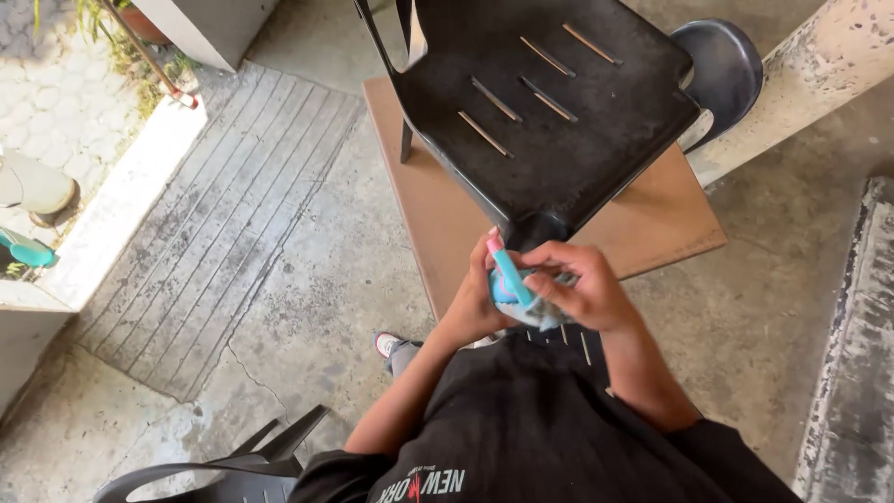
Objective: Spraying and wiping down plastic chairs in a seating area.
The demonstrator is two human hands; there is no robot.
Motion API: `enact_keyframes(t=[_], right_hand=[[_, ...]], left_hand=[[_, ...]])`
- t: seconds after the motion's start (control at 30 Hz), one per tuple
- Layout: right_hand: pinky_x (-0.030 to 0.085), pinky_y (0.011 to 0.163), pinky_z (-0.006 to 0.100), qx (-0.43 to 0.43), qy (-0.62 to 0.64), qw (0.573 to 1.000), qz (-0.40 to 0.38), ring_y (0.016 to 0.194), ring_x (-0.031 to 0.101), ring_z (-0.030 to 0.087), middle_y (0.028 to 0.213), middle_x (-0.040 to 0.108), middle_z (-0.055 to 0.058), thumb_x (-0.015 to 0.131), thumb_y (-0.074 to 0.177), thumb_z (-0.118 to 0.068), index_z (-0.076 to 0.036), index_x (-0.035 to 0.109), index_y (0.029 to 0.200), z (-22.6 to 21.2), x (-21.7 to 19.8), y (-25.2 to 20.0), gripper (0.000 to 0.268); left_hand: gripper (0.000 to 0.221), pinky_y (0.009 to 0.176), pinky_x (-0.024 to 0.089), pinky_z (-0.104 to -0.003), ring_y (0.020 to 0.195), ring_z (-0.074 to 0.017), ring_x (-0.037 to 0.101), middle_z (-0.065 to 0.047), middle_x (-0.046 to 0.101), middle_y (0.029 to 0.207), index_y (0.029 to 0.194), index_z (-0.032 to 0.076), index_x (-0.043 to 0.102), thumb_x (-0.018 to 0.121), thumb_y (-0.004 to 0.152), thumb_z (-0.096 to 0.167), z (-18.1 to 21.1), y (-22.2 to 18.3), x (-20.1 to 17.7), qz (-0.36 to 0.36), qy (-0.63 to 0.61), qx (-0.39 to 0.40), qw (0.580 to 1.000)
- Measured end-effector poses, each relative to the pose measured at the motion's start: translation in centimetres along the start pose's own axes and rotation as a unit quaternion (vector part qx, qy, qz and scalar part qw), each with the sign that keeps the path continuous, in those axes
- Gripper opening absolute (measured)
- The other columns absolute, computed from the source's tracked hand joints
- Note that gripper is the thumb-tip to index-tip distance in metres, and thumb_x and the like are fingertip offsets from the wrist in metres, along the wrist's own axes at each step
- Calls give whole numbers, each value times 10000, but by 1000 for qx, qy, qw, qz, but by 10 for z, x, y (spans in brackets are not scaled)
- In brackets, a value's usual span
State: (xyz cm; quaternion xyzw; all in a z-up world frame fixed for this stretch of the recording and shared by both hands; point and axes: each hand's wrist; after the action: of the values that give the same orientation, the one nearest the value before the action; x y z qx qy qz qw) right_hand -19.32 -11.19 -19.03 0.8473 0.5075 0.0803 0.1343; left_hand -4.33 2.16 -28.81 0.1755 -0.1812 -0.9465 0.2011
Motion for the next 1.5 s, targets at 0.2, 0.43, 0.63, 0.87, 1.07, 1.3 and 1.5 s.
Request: enact_keyframes(t=[0.2,0.43,0.63,0.87,1.07,1.3,1.5], right_hand=[[504,688,307,-215,-76,955,190,687,631,232,825,655,139,571,1093,-62,-12,534,969,13,-61,76,139],[420,652,289,-210,-208,936,191,677,452,152,770,596,69,719,1016,-14,88,657,929,109,-92,160,148],[401,656,250,-154,-171,949,214,696,440,117,774,562,39,667,1015,14,41,609,903,114,-94,157,129],[541,779,292,-127,-146,952,238,778,675,125,800,731,71,712,1040,-98,-72,731,927,124,-98,158,118],[516,778,253,-117,-85,942,301,776,618,91,798,717,64,678,1033,-72,-62,725,930,113,-92,155,114],[489,696,205,-140,67,885,438,687,600,73,725,660,64,698,1003,-149,-70,685,839,117,-107,159,182],[481,712,222,-136,33,910,391,732,605,82,754,679,82,685,1023,-108,-47,696,874,123,-108,161,162]], left_hand=[[1102,916,606,-509,1062,-353,716,-132,119,1710,1644,77,33,759,817,119,51,2,-12,114,-93,18,989],[1059,961,621,-443,1062,-324,697,-195,370,1601,1633,56,172,791,773,60,83,20,-18,122,-99,34,987],[982,995,638,-424,1357,-289,527,-147,340,1650,1572,27,346,835,723,86,78,23,-11,114,-74,62,989],[665,824,575,-383,801,-264,739,-123,723,977,1160,-12,713,990,604,224,67,24,-10,169,11,114,979],[666,746,559,-374,767,-284,696,-133,715,926,1187,6,714,966,637,284,57,21,-15,133,26,86,987],[956,819,611,-461,879,-274,753,-244,555,1439,1551,63,435,908,734,211,59,37,-13,121,-32,110,986],[901,778,622,-536,912,-371,743,-276,551,1374,1521,23,449,906,762,190,42,77,-38,165,23,140,976]])
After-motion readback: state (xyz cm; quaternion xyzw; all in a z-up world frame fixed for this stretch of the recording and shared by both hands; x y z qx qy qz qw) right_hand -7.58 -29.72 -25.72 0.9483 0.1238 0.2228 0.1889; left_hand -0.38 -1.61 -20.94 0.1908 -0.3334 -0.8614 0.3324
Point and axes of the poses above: each hand's wrist, its own y-axis towards the middle knuckle, its own x-axis out of the palm, z = x × y
